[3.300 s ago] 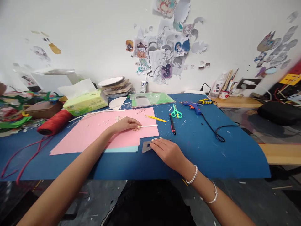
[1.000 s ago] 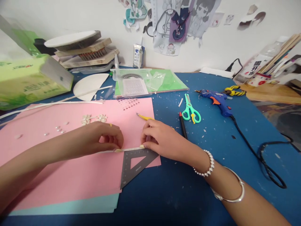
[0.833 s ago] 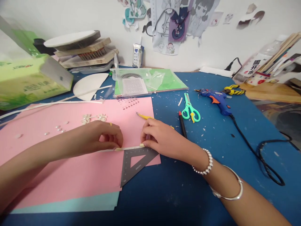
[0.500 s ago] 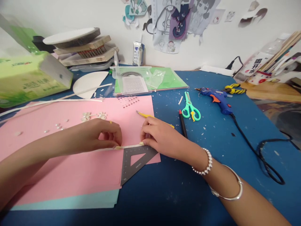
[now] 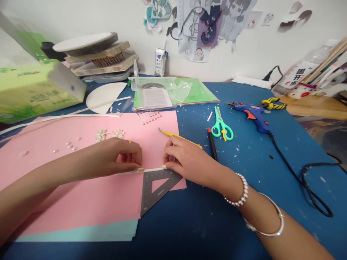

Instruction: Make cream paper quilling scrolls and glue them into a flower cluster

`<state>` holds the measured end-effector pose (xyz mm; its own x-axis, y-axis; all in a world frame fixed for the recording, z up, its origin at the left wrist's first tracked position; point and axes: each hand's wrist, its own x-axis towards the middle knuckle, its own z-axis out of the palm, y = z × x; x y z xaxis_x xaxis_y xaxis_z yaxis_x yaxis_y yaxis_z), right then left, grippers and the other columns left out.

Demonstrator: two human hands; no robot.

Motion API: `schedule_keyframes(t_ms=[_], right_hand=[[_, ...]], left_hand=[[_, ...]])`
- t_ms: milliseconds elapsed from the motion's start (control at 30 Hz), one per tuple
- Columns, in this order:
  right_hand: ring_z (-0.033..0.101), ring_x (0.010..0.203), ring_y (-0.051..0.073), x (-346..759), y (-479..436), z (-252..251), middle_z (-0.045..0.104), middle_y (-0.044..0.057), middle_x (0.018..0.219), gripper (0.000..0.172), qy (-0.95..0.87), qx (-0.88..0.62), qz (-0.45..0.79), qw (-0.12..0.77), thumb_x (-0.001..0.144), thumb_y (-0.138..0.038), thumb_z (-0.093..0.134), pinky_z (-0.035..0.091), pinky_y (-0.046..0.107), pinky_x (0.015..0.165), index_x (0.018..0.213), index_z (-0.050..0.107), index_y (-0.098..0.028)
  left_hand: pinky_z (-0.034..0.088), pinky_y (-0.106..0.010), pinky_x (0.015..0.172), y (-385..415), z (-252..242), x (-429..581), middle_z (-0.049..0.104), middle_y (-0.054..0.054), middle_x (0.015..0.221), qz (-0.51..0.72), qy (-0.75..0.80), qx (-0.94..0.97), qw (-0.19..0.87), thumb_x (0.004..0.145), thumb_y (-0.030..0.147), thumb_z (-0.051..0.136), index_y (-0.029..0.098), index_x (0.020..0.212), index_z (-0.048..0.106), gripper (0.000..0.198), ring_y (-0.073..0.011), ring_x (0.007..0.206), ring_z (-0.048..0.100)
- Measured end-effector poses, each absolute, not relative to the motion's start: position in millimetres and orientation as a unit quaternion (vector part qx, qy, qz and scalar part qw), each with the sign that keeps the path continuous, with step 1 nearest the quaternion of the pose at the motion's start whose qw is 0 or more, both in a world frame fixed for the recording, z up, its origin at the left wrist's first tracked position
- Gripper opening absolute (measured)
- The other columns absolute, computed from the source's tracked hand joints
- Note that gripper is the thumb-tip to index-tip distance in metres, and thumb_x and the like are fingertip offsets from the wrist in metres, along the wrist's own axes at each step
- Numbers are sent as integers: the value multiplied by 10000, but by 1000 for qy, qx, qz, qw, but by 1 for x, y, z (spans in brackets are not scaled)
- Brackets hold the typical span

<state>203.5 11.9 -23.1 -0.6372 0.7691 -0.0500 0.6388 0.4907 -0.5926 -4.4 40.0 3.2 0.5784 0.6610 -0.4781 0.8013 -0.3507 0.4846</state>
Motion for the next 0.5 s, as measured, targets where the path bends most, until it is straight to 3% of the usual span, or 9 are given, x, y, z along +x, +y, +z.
schedule_keyframes(t_ms=[500], right_hand=[[474,789,96,203,12,-22,484,11,884,67,-849,-416,306,114,779,-152,494,382,220,716,755,554,-168]], left_hand=[[324,-205,496,38,-1,-3,571,43,655,-80,440,835,320,720,275,490,218,675,567,106,-107,584,482]])
